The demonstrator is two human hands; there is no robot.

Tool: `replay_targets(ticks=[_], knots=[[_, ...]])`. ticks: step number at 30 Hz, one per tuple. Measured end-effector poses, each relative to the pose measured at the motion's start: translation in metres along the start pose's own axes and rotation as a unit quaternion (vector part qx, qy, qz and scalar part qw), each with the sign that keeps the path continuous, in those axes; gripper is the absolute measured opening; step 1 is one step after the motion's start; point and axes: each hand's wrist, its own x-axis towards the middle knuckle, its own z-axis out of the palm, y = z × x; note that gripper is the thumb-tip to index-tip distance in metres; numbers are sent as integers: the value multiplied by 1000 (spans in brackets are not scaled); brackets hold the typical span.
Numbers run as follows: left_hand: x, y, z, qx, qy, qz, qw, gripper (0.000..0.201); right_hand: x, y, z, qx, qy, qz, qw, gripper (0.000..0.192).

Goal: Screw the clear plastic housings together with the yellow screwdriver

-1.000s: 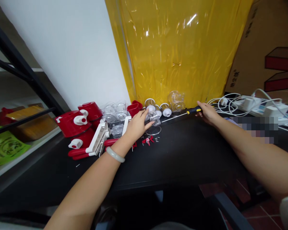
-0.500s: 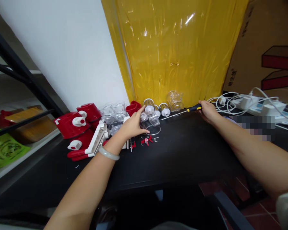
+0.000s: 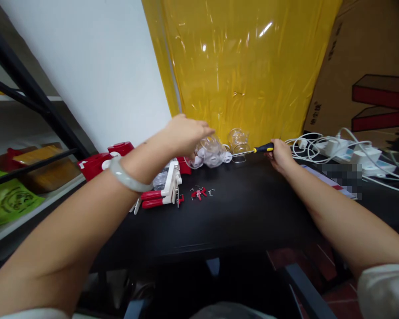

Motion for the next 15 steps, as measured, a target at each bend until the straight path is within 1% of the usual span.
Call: replay_targets(ticks=[1,2,3,5,6,7,9,10,11,13,15], knots=[[5,3,5,2,-21,10,1000,54,-5,-3,4,5,-6,-4,1000,29],[9,5,10,10,-25,10,1000,53,-9,-5,7,1,-9,-10,1000,28],[10,6,14,20,-13,1,1000,57,-11,-7,9,-11,-2,-19,1000,28],[7,9,19,39,2,-16,999,67,-13,-9,11,-40,38,-42,998,28],[4,11,21,49,-3,-19,999,72,-13,-10,11,-45,54,-45,996,29],[2,13,22,58,-19,-19,998,77,-12,-10,11,-41,61,-43,996,29],[-3,16,24,71,-60,-7,996,84,-10,-8,11,-21,52,-28,998,28],[-5,16,25,74,-66,-1,995,87,-9,-8,10,-17,45,-24,999,28],[-7,15,27,75,-61,0,995,87,-8,-7,10,-21,45,-25,998,27],[-10,11,30,72,-30,-16,997,87,-6,-7,8,-37,54,-42,997,27],[-13,5,32,64,-13,-31,997,85,-4,-7,6,-31,44,-47,997,28]])
